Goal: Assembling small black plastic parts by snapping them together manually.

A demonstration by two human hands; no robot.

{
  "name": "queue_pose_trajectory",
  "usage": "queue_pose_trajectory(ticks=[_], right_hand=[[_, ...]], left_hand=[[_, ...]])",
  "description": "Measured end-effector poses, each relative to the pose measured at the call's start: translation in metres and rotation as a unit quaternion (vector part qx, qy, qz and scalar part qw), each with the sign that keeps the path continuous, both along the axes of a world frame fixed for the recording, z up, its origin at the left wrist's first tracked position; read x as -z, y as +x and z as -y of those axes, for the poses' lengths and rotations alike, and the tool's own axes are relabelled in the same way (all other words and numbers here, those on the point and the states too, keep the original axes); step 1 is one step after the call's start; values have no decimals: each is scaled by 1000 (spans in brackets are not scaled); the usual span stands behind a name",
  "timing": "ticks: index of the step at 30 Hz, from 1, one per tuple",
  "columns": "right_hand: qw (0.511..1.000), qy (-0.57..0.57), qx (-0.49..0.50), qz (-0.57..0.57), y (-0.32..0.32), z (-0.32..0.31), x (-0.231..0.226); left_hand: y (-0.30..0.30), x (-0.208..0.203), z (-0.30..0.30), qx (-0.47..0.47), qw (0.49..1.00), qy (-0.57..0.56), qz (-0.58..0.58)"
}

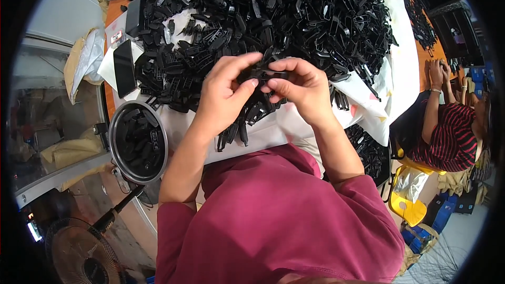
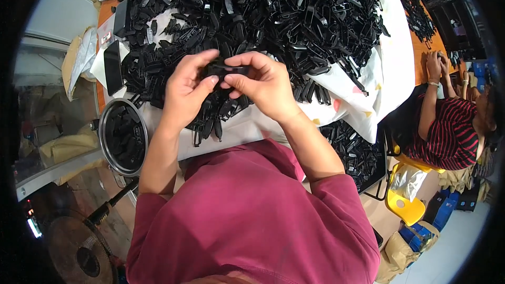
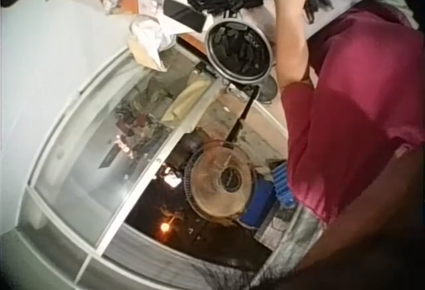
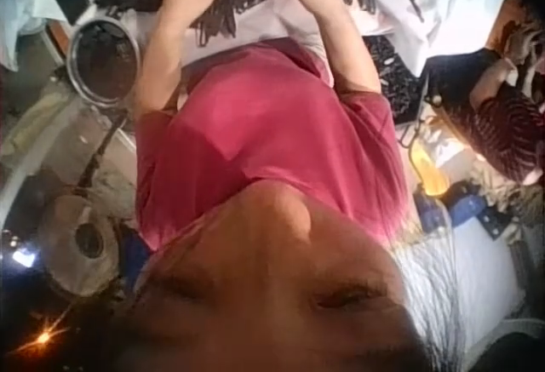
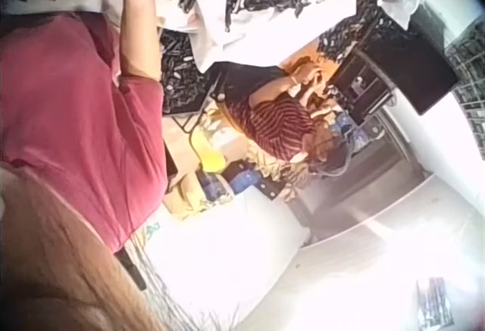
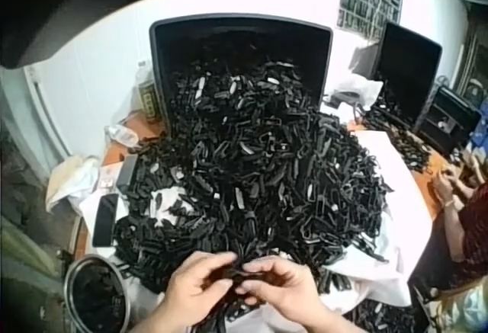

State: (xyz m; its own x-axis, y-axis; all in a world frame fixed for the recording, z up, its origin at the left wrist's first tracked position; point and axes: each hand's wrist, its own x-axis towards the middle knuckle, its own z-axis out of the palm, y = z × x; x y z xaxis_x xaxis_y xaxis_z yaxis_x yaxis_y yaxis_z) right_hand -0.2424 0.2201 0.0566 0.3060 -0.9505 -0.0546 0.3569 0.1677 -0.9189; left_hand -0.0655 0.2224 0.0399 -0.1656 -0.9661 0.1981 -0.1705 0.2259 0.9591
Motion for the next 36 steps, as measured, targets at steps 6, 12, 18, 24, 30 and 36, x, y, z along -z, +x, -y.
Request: queue_pose_trajectory(ticks=[6,12,18,24,30,36], right_hand=[[856,-357,48,-370,1,-6,-4],[940,-261,88,-200,10,-7,5],[998,-40,44,30,15,-5,6],[935,-259,125,-205,7,-7,2],[781,-484,121,-377,-1,1,-14],[818,-432,123,-359,-4,-4,-15]], left_hand=[[1,-8,-6,-17,967,61,-247],[7,-2,-3,11,962,164,-218],[-3,-18,-12,10,953,161,-258],[-9,-6,-4,-11,976,-44,-214],[-5,-3,-8,-21,990,-77,-120],[-3,-10,-9,-30,990,-125,-61]])
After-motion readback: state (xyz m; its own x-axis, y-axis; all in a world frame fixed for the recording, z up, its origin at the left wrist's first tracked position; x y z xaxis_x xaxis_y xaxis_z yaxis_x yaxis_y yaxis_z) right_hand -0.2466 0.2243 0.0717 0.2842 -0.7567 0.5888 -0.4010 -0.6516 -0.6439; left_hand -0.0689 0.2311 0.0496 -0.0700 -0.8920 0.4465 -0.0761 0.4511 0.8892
